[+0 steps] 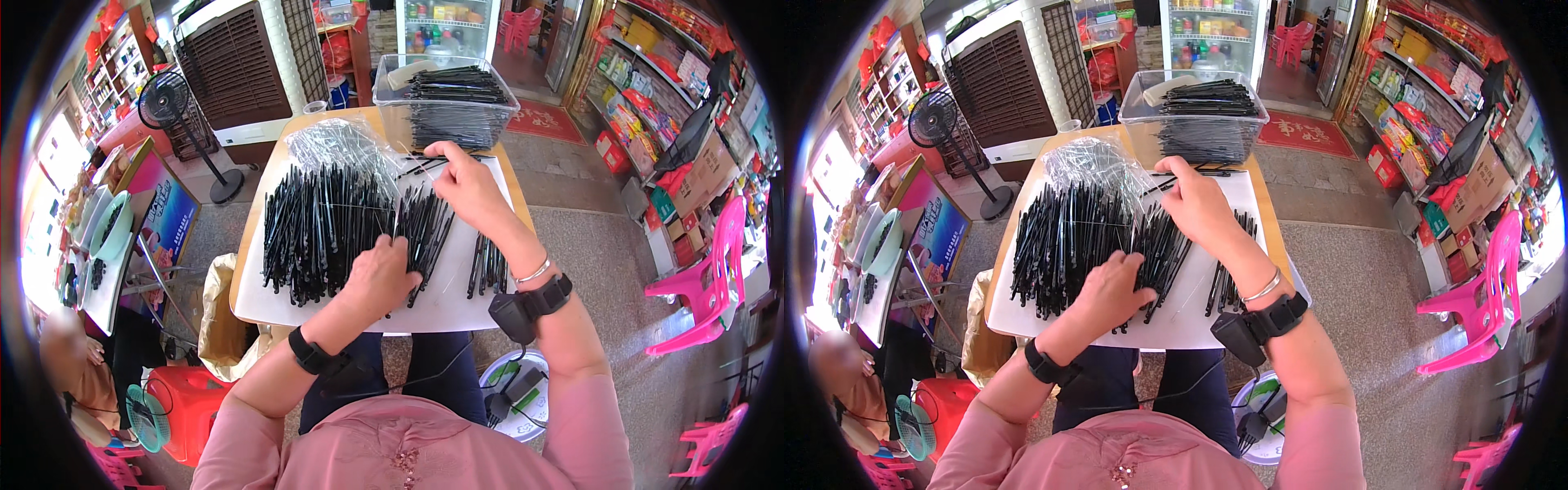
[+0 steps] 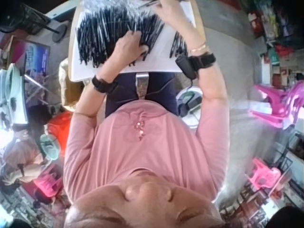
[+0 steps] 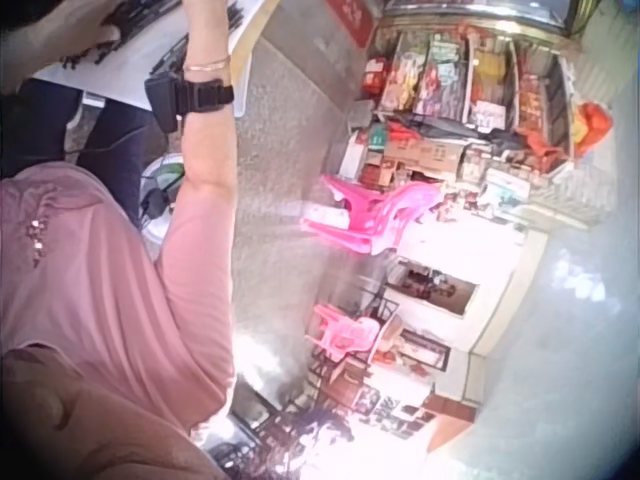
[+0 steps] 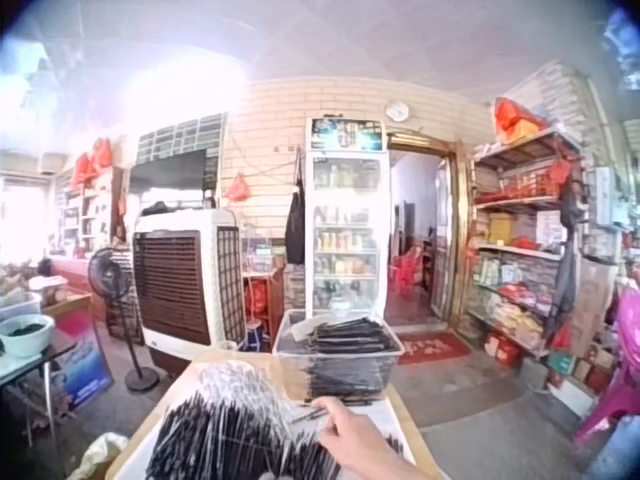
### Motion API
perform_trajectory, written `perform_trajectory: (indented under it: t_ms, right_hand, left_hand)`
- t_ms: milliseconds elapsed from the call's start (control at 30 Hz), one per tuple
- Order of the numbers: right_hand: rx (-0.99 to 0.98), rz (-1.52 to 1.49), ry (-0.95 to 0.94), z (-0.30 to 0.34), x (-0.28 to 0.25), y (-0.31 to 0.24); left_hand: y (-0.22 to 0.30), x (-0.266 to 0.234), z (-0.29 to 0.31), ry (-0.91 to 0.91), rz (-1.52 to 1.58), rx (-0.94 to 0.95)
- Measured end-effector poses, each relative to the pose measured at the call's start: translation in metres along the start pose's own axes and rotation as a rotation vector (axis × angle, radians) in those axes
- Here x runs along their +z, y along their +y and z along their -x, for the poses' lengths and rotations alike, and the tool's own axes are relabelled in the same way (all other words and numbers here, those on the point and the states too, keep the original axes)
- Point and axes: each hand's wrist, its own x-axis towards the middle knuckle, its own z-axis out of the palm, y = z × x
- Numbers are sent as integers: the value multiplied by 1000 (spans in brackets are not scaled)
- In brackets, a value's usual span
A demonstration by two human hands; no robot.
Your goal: Sorting and assembling black plastic stems or components at a workshop table.
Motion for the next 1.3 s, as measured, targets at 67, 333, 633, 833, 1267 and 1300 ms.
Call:
perform_trajectory:
  t_ms: [67, 333, 633, 833, 1267, 1300]
  right_hand:
    - [47, -99, -32, -4, -5, 3]
    - [442, -600, -101, 46, -23, 3]
    - [409, -765, 208, 106, -15, -14]
    - [446, -438, 226, 112, 23, 11]
    - [343, -796, 270, 112, 55, -23]
    - [359, -888, 282, 112, 58, -25]
  left_hand:
    - [-4, 6, 3, -79, -31, -3]
    - [-6, 8, 5, -113, -31, 23]
    - [-28, -22, 4, -2, 459, -109]
    - [-46, -37, 28, -196, 1076, -348]
    - [-50, -30, 60, -269, 1428, -349]
    - [-48, -25, 58, -263, 1454, -322]
